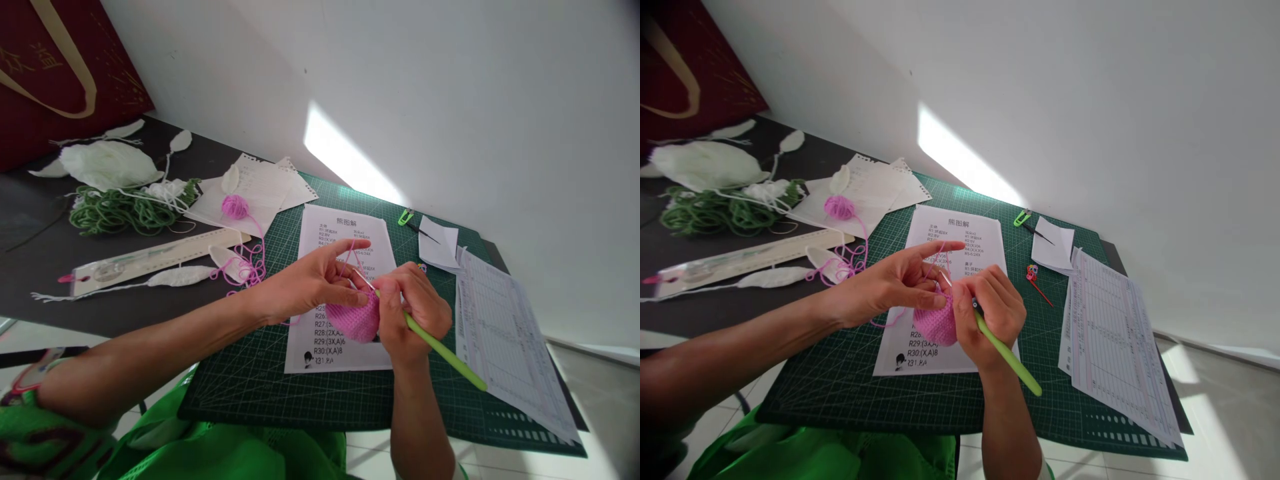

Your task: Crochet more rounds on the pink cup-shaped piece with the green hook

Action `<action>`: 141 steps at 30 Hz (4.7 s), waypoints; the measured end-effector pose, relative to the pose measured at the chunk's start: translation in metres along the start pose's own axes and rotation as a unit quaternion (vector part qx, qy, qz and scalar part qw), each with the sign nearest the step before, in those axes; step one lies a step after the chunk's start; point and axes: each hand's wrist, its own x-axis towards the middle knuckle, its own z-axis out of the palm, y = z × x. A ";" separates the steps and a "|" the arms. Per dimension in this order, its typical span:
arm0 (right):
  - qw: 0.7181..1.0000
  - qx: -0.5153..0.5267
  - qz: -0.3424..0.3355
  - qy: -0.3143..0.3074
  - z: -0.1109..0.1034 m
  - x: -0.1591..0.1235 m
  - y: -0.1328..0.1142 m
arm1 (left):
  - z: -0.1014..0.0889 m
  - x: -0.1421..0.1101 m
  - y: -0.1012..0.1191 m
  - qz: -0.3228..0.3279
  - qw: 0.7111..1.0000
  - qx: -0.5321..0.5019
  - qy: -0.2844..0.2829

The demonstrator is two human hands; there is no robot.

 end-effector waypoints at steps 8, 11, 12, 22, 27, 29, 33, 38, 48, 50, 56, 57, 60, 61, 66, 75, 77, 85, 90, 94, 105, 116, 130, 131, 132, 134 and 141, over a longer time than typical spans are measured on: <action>0.987 0.114 0.108 0.021 0.001 0.000 -0.002 | -0.002 0.001 0.000 -0.002 1.000 0.004 0.013; 0.981 0.147 0.126 0.012 0.000 0.001 -0.002 | -0.002 0.000 0.003 -0.004 1.000 0.009 0.021; 0.979 0.155 0.128 0.005 -0.001 0.001 -0.001 | -0.002 0.000 0.004 -0.004 1.000 0.011 0.020; 0.976 0.185 0.097 -0.056 -0.016 0.004 0.004 | -0.007 -0.002 0.006 -0.002 0.999 0.039 -0.002; 0.972 0.196 0.088 -0.095 -0.021 0.004 0.007 | -0.007 -0.002 0.005 0.013 0.999 0.050 0.005; 0.971 0.197 0.089 -0.107 -0.023 0.004 0.007 | -0.007 -0.003 0.005 0.020 0.998 0.056 0.007; 0.970 0.183 0.097 -0.126 -0.026 0.003 0.006 | -0.006 -0.004 0.005 0.032 0.996 0.077 0.013; 0.977 0.122 0.082 -0.156 -0.027 0.005 0.005 | -0.006 -0.004 0.001 0.074 0.982 0.171 0.030; 0.984 -0.094 0.001 -0.151 0.001 0.005 0.004 | 0.001 0.000 -0.009 0.140 0.905 0.380 0.133; 0.986 -0.116 -0.001 -0.122 0.009 0.003 0.005 | 0.003 0.001 -0.012 0.134 0.908 0.375 0.134; 0.990 -0.135 0.008 0.048 0.028 -0.011 0.004 | 0.013 0.004 -0.016 0.139 0.953 0.222 0.153; 0.988 -0.135 0.002 0.078 0.029 -0.013 0.004 | 0.014 0.005 -0.015 0.133 0.964 0.179 0.146; 0.982 -0.119 -0.034 0.140 0.029 -0.017 0.002 | 0.017 0.005 -0.012 0.098 0.987 0.049 0.117; 0.982 -0.112 -0.043 0.147 0.028 -0.017 0.002 | 0.017 0.005 -0.011 0.083 0.991 0.014 0.104; 0.989 -0.070 -0.055 0.122 0.019 -0.015 -0.001 | 0.010 0.004 -0.007 0.030 0.995 -0.062 0.069; 0.995 -0.025 -0.080 0.049 0.004 -0.004 -0.001 | -0.003 0.002 -0.005 0.070 0.994 -0.022 0.084; 0.996 -0.014 -0.073 0.045 0.001 -0.002 -0.001 | -0.003 0.002 -0.005 0.073 0.993 -0.008 0.088; 0.993 0.108 0.031 0.037 -0.006 -0.001 0.001 | -0.004 0.002 -0.005 0.071 0.995 0.021 0.072; 0.989 0.136 0.053 0.038 -0.004 -0.001 0.002 | -0.002 0.002 -0.006 0.055 0.997 0.033 0.041; 0.994 0.095 0.041 0.040 -0.003 -0.001 0.002 | -0.003 0.001 -0.006 0.039 0.999 0.010 0.013; 0.994 0.071 0.074 0.023 0.001 -0.001 -0.003 | -0.006 0.002 -0.009 0.020 0.999 -0.029 -0.011; 0.994 0.022 0.075 0.070 0.009 -0.004 -0.004 | 0.002 0.002 -0.009 0.043 0.999 0.009 0.030; 0.981 -0.174 -0.063 0.058 0.017 -0.004 -0.004 | 0.012 0.003 -0.018 0.065 0.990 0.014 0.124; 0.980 -0.176 -0.053 0.072 0.019 -0.006 -0.004 | 0.013 0.003 -0.017 0.066 0.990 0.006 0.122; 0.980 -0.174 -0.047 0.088 0.020 -0.009 -0.004 | 0.013 0.003 -0.016 0.065 0.991 -0.005 0.116; 0.979 -0.162 -0.052 0.115 0.022 -0.012 -0.003 | 0.013 0.002 -0.014 0.057 0.993 -0.033 0.094; 0.985 -0.051 -0.104 0.126 0.014 -0.008 0.002 | 0.002 0.000 -0.007 0.012 0.993 -0.113 0.040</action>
